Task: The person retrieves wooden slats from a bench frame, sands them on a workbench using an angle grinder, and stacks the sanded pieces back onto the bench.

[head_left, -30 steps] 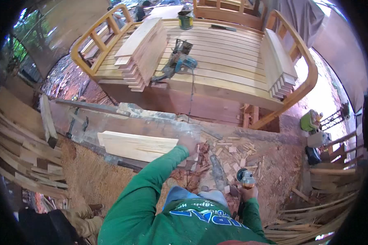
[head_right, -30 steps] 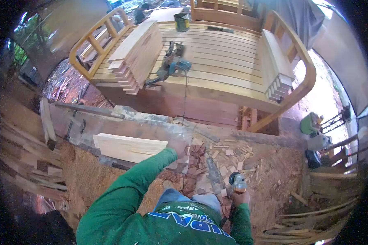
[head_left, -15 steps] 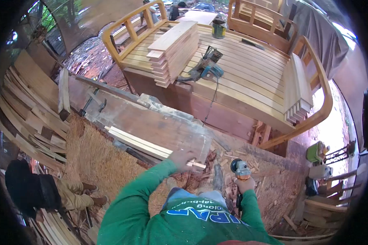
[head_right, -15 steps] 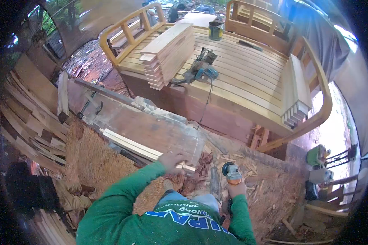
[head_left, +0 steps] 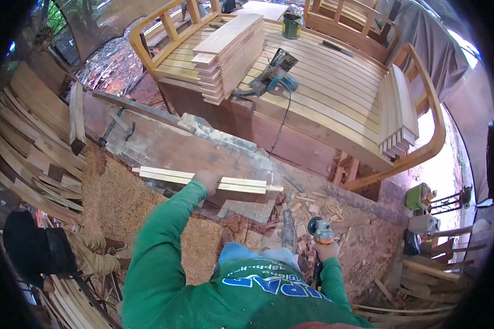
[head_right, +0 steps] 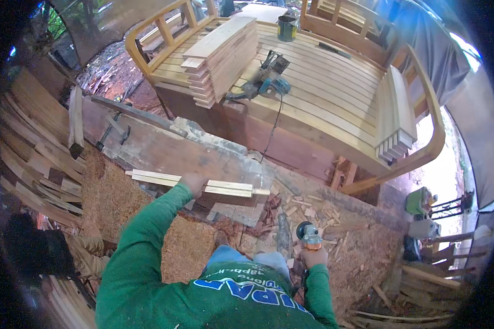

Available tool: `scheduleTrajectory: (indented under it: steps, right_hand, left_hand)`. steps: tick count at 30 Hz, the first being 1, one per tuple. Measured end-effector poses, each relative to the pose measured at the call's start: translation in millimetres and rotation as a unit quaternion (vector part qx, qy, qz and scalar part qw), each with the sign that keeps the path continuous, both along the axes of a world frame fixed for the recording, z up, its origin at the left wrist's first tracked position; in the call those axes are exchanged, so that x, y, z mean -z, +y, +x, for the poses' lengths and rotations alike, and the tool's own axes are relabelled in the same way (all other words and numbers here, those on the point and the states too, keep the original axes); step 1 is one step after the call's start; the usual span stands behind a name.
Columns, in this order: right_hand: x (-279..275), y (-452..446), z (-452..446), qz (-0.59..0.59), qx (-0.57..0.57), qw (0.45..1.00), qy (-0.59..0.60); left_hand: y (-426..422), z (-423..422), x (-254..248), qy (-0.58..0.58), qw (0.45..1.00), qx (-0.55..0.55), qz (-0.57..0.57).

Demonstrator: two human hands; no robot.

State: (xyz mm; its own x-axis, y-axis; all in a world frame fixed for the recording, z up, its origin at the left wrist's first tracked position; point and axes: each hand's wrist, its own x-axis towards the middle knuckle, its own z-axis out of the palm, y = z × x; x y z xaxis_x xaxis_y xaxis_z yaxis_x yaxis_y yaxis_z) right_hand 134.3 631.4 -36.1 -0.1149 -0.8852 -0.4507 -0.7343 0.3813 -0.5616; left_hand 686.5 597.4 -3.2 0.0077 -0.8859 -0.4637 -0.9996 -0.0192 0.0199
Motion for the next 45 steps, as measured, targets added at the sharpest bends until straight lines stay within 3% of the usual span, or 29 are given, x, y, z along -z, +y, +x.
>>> scheduleTrajectory:
  steps: [2, 7, 9, 10, 12, 13, 15, 17, 19, 21, 23, 26, 30, 33, 34, 37, 45]
  right_hand:
    - [-4, 0, -2, 0.005, -0.002, 1.0, 0.01]
    - [1, -9, 5, -0.016, -0.002, 1.0, -0.012]
    - [7, -15, 9, -0.001, 0.006, 0.998, -0.064]
    - [9, -15, 10, -0.012, -0.008, 0.998, -0.058]
    - [15, -23, 12, -0.003, -0.036, 0.999, -0.032]
    - [16, -28, 14, 0.016, -0.051, 0.999, -0.012]
    - [4, -30, 31, -0.029, -0.09, 0.995, -0.027]
    - [-4, -35, 42, 0.028, -0.113, 0.993, -0.016]
    - [-26, -39, 62, 0.064, -0.15, 0.986, -0.022]
    - [-12, -41, 66, 0.052, -0.195, 0.978, -0.045]
    - [-5, -43, 72, 0.062, -0.235, 0.968, -0.057]
    - [-11, -50, 94, 0.096, -0.291, 0.951, -0.05]
    - [-1, -60, 106, 0.086, -0.395, 0.914, 0.003]
    - [10, -71, 116, 0.055, -0.435, 0.897, 0.058]
    - [10, -76, 116, 0.023, -0.431, 0.902, 0.014]
    - [-7, -103, 132, 0.086, -0.397, 0.91, 0.077]
    - [12, -96, 119, 0.051, -0.507, 0.857, 0.084]
  left_hand:
    - [6, -9, 3, 0.019, 0.997, -0.025, -0.067]
    - [31, -17, 33, 0.057, 0.986, 0.045, -0.147]
    - [46, -28, 39, 0.086, 0.986, 0.057, -0.13]
    - [59, -25, 65, 0.072, 0.976, 0.089, -0.186]
    - [73, -35, 47, 0.032, 0.989, 0.097, -0.108]
    - [82, -26, 80, 0.014, 0.984, 0.117, -0.134]
    - [91, -31, 79, 0.0, 0.987, 0.112, -0.117]
    - [98, -39, 74, -0.015, 0.994, 0.091, -0.065]
    - [100, -44, 92, -0.044, 0.999, 0.002, 0.013]
    - [92, -54, 51, -0.022, 0.989, -0.113, 0.098]
    - [80, -65, 30, -0.005, 0.977, -0.153, 0.15]
    - [68, -69, 37, 0.031, 0.942, -0.306, 0.132]
    - [42, -76, 49, -0.004, 0.91, -0.361, 0.202]
    - [45, -76, 52, -0.001, 0.913, -0.358, 0.194]
    - [45, -77, 48, -0.001, 0.913, -0.356, 0.198]
    - [45, -77, 55, -0.001, 0.918, -0.355, 0.179]
    - [44, -79, 53, -0.006, 0.913, -0.367, 0.179]
